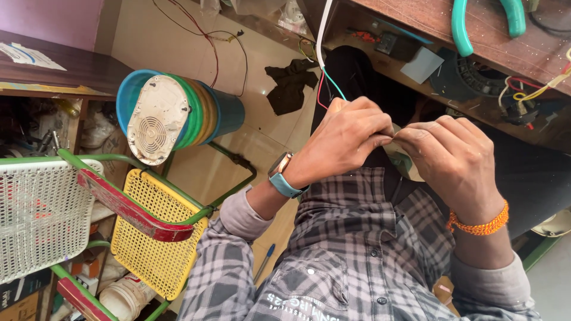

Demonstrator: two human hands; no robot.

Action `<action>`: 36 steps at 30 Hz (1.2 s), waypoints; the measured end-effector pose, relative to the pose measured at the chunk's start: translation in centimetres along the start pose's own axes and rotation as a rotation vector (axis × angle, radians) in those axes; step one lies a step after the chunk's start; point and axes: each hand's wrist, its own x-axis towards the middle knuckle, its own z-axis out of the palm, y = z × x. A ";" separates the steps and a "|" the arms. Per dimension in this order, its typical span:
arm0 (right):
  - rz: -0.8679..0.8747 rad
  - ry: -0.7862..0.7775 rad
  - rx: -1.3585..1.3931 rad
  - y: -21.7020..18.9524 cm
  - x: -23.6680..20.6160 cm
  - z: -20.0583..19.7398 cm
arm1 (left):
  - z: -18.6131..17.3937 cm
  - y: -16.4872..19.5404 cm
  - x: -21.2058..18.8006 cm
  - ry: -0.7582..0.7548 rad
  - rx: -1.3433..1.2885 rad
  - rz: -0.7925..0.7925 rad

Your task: The person sits on the floor and uses pliers to strip insulation from the ends of red and green electrical wires. They twist the exposed wire strands together by hand and then wrap the joint with yellow electrical tape.

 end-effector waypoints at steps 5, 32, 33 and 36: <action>0.252 0.048 0.293 0.3 -0.3 1.0 | 0.6 -0.1 0.1 0.079 -0.080 -0.012; 0.595 0.058 0.531 -0.7 -0.9 2.4 | 2.6 -0.8 0.1 0.119 -0.023 -0.061; 0.605 0.083 0.536 -0.6 -1.1 2.9 | 2.5 -0.5 0.3 0.135 0.009 -0.073; 0.702 0.135 0.637 0.9 -2.3 4.4 | 1.6 0.7 0.4 0.218 0.130 -0.007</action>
